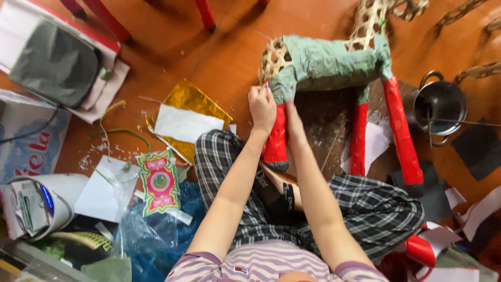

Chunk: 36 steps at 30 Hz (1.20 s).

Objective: Decorating a bamboo and paper giraffe structure by applying colored paper with glue.

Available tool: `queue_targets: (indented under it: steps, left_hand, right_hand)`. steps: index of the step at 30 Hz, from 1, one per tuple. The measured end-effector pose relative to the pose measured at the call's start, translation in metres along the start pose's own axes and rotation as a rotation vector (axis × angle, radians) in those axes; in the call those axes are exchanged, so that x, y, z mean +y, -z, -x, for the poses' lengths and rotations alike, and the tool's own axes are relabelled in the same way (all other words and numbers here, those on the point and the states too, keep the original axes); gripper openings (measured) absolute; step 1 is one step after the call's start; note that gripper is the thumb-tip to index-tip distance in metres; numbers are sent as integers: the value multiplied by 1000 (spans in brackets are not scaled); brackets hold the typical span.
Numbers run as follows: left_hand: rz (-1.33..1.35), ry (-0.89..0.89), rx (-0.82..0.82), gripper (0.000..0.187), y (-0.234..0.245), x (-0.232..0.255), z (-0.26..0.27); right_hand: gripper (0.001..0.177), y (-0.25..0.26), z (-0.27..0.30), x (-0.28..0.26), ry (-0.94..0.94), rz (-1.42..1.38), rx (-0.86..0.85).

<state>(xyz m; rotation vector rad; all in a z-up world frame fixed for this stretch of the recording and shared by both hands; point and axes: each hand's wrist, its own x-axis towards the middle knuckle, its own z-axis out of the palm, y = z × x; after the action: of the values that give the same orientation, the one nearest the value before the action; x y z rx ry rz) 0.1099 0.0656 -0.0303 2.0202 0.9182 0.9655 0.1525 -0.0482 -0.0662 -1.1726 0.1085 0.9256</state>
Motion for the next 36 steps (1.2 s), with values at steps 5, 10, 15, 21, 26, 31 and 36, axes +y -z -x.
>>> queue_targets:
  steps: [5, 10, 15, 21, 26, 31, 36]
  left_hand:
    - [112, -11, -89, 26, -1, -9, 5]
    - [421, 52, -188, 48, 30, 6, 14]
    - [652, 121, -235, 63, 15, -18, 14]
    - [449, 59, -231, 68, 8, -35, 1]
    - [550, 29, -276, 54, 1, -27, -20]
    - [785, 19, -331, 41, -15, -33, -27]
    - [582, 267, -210, 54, 31, 4, -27]
  right_hand:
    - [57, -22, 44, -9, -67, -12, -12]
    - [65, -18, 48, -10, -143, 23, -36]
    - [73, -7, 38, -11, -202, 160, 4]
    - [72, -23, 62, -35, -241, 24, -123]
    - [75, -29, 69, -47, -240, 65, -115]
    - [74, -25, 62, -44, -244, 22, -107]
    - [70, -22, 80, -43, -276, -89, -185]
